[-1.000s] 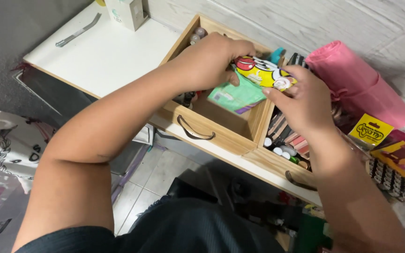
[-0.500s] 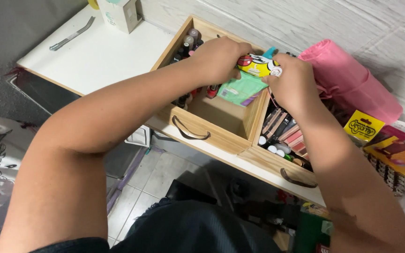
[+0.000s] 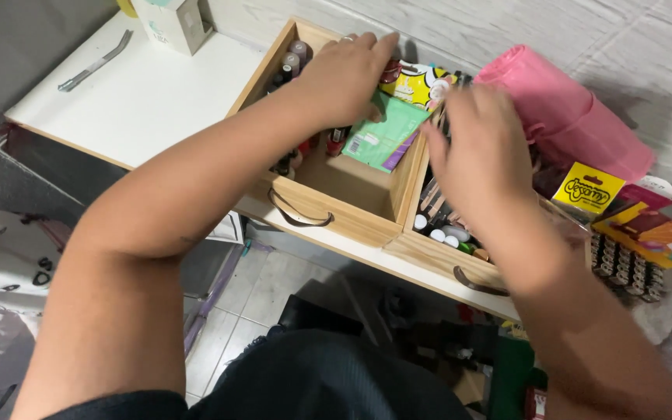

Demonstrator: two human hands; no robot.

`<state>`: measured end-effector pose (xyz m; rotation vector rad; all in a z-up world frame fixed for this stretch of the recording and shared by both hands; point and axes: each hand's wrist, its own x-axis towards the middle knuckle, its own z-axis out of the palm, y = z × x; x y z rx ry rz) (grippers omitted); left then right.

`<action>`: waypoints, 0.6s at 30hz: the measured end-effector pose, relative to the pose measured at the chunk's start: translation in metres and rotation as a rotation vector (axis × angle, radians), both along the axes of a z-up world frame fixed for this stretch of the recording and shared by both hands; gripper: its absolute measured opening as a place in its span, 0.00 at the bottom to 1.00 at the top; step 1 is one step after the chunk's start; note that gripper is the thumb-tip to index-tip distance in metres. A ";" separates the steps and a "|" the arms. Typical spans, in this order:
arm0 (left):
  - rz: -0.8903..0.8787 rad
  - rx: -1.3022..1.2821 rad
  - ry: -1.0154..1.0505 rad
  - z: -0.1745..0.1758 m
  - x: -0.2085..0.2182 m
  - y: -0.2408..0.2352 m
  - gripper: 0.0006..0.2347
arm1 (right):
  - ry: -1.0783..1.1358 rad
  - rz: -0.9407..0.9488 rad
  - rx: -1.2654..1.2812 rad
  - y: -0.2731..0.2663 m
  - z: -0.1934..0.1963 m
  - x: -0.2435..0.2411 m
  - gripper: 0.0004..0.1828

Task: The person is cleaning and organizing a variety of beauty products, including nail polishes, makeup palettes, and false eyelashes, into wooden storage boxes on a desk.

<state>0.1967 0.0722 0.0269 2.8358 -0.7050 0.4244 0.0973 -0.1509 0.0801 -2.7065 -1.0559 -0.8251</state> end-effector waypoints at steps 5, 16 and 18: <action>-0.098 -0.296 -0.243 0.036 -0.122 0.043 0.23 | 0.055 0.156 -0.067 0.000 -0.021 -0.083 0.21; -0.204 -0.258 -0.479 -0.051 -0.192 0.107 0.09 | -0.209 0.216 -0.069 0.025 -0.077 -0.100 0.16; -0.208 -0.257 -0.502 -0.061 -0.190 0.109 0.10 | -0.190 0.169 -0.054 0.025 -0.079 -0.100 0.12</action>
